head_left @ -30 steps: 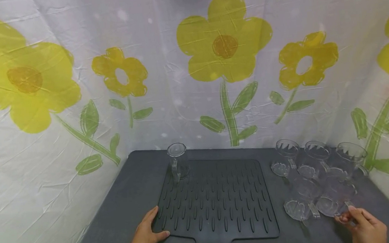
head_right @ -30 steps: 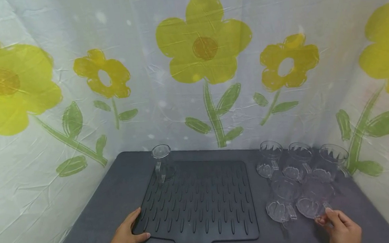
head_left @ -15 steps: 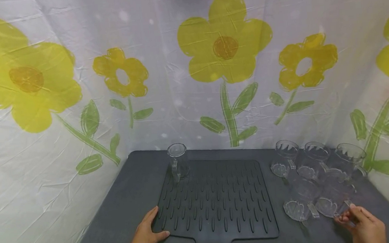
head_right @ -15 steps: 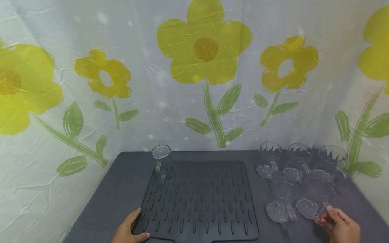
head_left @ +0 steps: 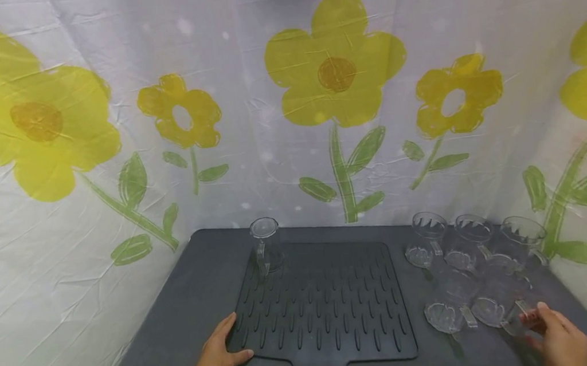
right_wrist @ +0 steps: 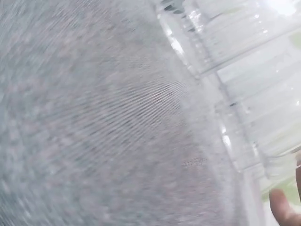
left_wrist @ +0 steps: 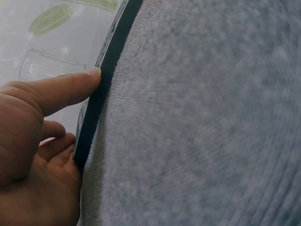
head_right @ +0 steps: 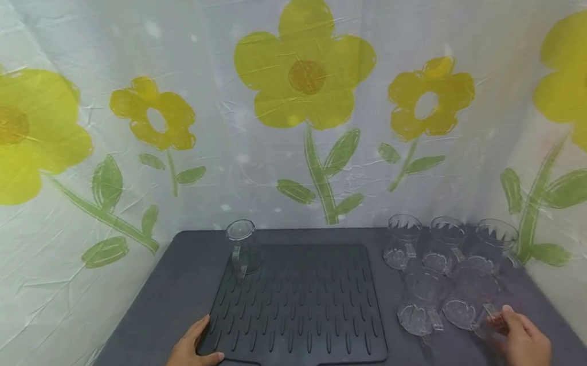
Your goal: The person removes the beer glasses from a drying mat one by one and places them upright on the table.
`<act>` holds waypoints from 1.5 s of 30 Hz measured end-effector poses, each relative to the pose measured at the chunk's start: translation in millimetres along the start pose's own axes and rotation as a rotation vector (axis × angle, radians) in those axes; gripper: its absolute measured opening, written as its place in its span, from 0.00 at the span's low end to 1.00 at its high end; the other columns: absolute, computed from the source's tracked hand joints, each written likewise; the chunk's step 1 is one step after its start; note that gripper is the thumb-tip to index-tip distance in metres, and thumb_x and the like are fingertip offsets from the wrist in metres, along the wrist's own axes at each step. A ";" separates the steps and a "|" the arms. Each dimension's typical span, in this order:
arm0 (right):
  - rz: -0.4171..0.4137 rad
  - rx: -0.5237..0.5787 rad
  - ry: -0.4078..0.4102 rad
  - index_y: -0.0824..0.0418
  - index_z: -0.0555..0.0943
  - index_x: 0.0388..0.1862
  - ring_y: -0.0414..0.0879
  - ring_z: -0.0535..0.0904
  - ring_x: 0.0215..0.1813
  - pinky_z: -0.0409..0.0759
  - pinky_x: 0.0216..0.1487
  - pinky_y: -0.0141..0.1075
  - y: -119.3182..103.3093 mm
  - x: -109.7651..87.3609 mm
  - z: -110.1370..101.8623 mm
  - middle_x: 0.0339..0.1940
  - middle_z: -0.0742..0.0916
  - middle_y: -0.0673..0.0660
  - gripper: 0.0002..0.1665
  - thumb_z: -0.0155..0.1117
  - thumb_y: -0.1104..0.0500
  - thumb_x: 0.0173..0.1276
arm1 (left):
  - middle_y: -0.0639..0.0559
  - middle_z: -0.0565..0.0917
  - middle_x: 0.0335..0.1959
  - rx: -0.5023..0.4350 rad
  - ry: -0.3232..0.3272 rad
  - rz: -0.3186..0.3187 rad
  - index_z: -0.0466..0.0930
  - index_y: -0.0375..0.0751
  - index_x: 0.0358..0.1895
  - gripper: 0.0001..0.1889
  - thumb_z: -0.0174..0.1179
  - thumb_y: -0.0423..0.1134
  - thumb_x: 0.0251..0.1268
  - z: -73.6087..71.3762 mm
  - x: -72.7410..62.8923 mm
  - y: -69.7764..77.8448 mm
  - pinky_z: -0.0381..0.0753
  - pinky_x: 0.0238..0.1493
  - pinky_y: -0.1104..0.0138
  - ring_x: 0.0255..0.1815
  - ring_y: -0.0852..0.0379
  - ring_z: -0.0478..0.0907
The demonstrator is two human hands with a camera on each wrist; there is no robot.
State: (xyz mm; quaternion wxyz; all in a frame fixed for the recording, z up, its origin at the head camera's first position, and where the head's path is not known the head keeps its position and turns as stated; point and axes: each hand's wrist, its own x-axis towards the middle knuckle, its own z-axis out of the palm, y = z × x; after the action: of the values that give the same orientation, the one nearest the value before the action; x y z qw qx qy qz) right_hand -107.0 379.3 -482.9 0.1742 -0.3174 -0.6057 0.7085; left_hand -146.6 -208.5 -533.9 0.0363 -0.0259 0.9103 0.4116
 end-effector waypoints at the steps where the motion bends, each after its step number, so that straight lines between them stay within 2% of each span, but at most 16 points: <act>1: 0.004 -0.010 0.033 0.50 0.83 0.22 0.33 0.78 0.26 0.77 0.20 0.29 -2.4 -0.9 0.4 0.19 0.83 0.41 0.22 0.55 0.42 0.71 | 0.31 0.62 0.69 0.003 -0.002 -0.002 0.60 0.28 0.71 0.52 0.80 0.41 0.40 0.0 0.4 -0.1 0.60 0.62 0.38 0.68 0.29 0.56; 4: -0.009 -0.020 0.084 0.45 0.82 0.24 0.29 0.77 0.25 0.77 0.19 0.27 -9.1 -4.9 -0.6 0.19 0.81 0.38 0.16 0.58 0.42 0.70 | 0.31 0.62 0.69 0.001 -0.006 -0.007 0.60 0.28 0.71 0.52 0.80 0.41 0.40 0.0 1.3 0.1 0.60 0.62 0.38 0.68 0.29 0.56; 9: -0.110 -0.093 0.180 0.48 0.79 0.35 0.25 0.73 0.26 0.71 0.17 0.23 -20.9 -17.7 2.9 0.19 0.78 0.32 0.12 0.60 0.42 0.69 | 0.31 0.61 0.69 -0.006 -0.019 -0.016 0.59 0.28 0.71 0.53 0.79 0.42 0.40 -0.1 1.8 0.3 0.61 0.62 0.37 0.68 0.29 0.56; 11: -0.156 -0.146 0.206 0.48 0.77 0.37 0.24 0.71 0.27 0.68 0.18 0.20 -26.8 -24.2 6.2 0.19 0.76 0.30 0.12 0.58 0.43 0.70 | 0.30 0.61 0.69 -0.007 -0.022 -0.017 0.59 0.28 0.71 0.53 0.79 0.42 0.41 -0.2 1.7 0.4 0.61 0.61 0.37 0.68 0.29 0.56; 17: -0.222 -0.326 0.259 0.42 0.73 0.41 0.25 0.67 0.31 0.67 0.24 0.17 -42.5 -47.6 12.6 0.23 0.71 0.28 0.06 0.51 0.45 0.75 | 0.29 0.60 0.69 -0.027 -0.027 -0.021 0.59 0.28 0.71 0.53 0.79 0.41 0.40 -0.4 1.2 1.3 0.60 0.62 0.37 0.68 0.28 0.55; 19: -0.246 -0.286 0.255 0.42 0.73 0.42 0.25 0.68 0.32 0.67 0.25 0.15 -46.2 -54.8 14.0 0.26 0.73 0.29 0.04 0.52 0.47 0.75 | 0.29 0.60 0.69 -0.027 -0.030 -0.022 0.59 0.28 0.71 0.53 0.79 0.41 0.40 -0.4 1.1 1.1 0.60 0.62 0.37 0.68 0.28 0.55; 23: -0.319 -0.100 0.205 0.48 0.76 0.43 0.27 0.73 0.35 0.69 0.27 0.15 -51.8 -66.8 18.8 0.30 0.78 0.34 0.03 0.56 0.53 0.74 | 0.29 0.61 0.69 -0.008 -0.026 -0.005 0.59 0.27 0.71 0.53 0.79 0.43 0.40 -0.5 0.5 -0.4 0.61 0.61 0.38 0.68 0.28 0.56; 26: -0.337 0.040 0.163 0.53 0.77 0.44 0.30 0.75 0.37 0.72 0.27 0.16 -56.3 -75.9 23.2 0.31 0.81 0.39 0.04 0.57 0.57 0.73 | 0.29 0.62 0.69 -0.001 -0.021 0.001 0.60 0.27 0.71 0.53 0.79 0.43 0.40 -0.5 0.3 -0.9 0.62 0.61 0.38 0.68 0.29 0.57; 32: -0.333 0.208 0.112 0.59 0.78 0.47 0.37 0.77 0.40 0.74 0.30 0.19 -66.2 -95.5 32.7 0.34 0.83 0.45 0.07 0.58 0.61 0.72 | 0.29 0.61 0.69 -0.007 -0.026 -0.002 0.59 0.28 0.71 0.53 0.79 0.43 0.40 -0.2 1.1 -1.5 0.62 0.61 0.38 0.68 0.29 0.56; 36: -0.382 0.232 0.077 0.60 0.78 0.49 0.39 0.77 0.41 0.75 0.32 0.20 -69.4 -107.2 39.4 0.36 0.83 0.48 0.08 0.57 0.65 0.73 | 0.29 0.61 0.69 -0.004 -0.031 -0.006 0.59 0.28 0.71 0.54 0.79 0.44 0.41 -0.2 1.2 -1.7 0.62 0.61 0.38 0.68 0.29 0.56; 45: -0.498 0.281 -0.114 0.66 0.77 0.55 0.41 0.79 0.44 0.79 0.37 0.24 -67.0 -116.1 40.9 0.41 0.84 0.54 0.15 0.53 0.71 0.72 | 0.29 0.62 0.69 0.024 -0.028 0.001 0.59 0.28 0.71 0.53 0.79 0.46 0.41 -0.6 2.0 -3.4 0.62 0.61 0.38 0.68 0.29 0.57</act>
State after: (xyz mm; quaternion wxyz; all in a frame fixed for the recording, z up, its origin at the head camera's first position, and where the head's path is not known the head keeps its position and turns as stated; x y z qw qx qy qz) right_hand -57.6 289.2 -387.6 0.3506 -0.0911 -0.5697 0.7377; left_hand -148.3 -211.2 -536.3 0.0493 -0.0193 0.9146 0.4010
